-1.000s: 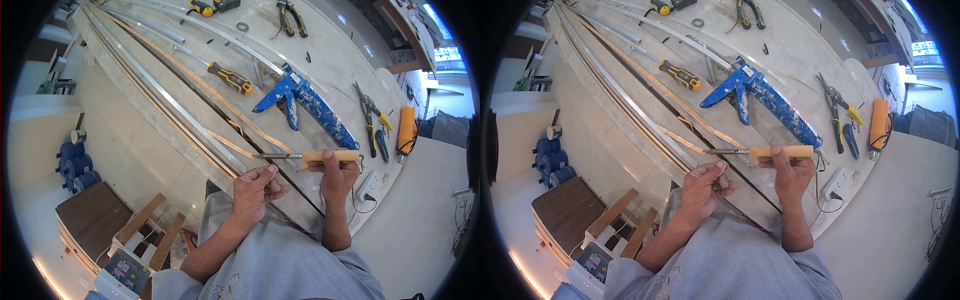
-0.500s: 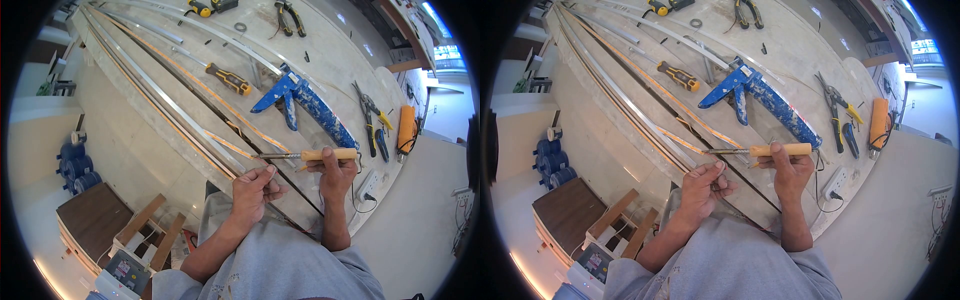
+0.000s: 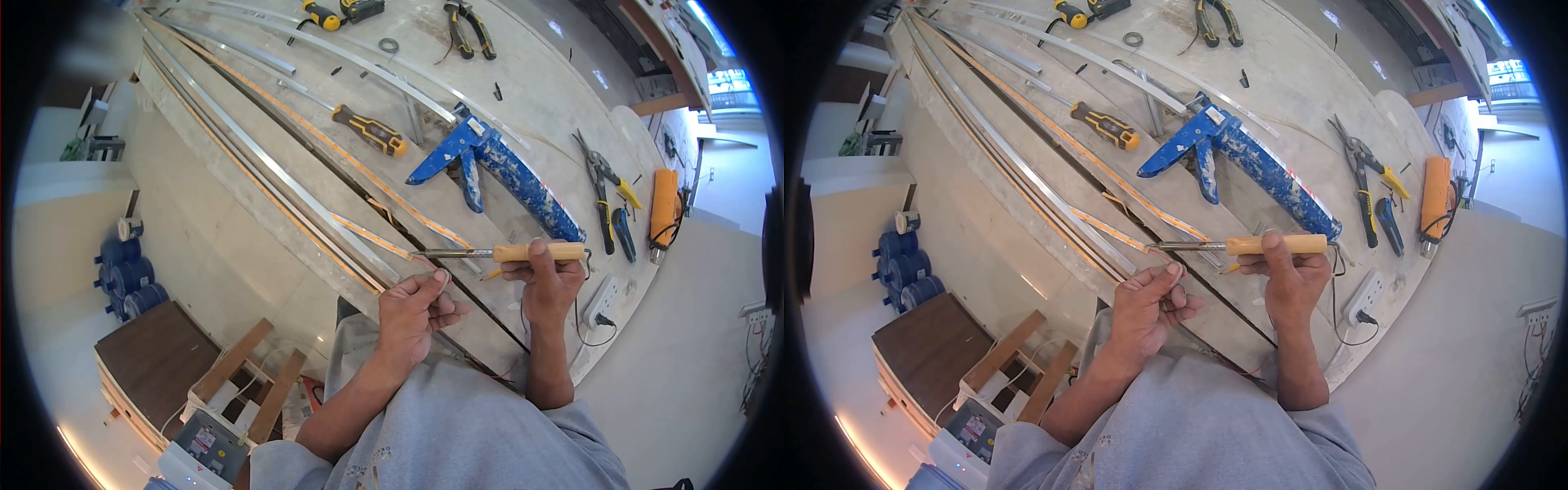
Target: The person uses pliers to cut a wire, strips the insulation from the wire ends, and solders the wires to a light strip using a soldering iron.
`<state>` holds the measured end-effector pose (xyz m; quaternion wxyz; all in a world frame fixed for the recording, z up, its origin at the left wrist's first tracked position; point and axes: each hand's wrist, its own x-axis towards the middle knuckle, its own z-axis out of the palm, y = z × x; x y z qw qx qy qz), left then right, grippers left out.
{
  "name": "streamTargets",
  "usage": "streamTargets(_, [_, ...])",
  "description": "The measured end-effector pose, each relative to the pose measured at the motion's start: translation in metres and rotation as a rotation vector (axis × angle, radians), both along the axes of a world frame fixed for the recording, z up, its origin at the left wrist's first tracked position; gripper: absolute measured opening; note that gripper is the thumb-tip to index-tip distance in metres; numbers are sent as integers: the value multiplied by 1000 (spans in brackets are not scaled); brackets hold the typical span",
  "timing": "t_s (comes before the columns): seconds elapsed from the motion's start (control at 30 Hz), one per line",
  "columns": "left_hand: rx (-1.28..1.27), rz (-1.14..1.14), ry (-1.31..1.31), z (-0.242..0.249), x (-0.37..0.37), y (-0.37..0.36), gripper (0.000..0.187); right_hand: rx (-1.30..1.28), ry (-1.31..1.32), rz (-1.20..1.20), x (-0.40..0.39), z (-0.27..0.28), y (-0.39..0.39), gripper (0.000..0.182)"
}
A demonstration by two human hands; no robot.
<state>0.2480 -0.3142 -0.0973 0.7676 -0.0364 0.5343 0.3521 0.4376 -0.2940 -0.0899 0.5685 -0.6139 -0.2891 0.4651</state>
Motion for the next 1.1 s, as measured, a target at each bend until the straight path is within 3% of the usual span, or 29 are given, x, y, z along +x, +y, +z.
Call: streamTargets(1.1, [96, -98, -28, -6, -5, -5, 16, 78, 41, -94, 0, 12, -18, 24])
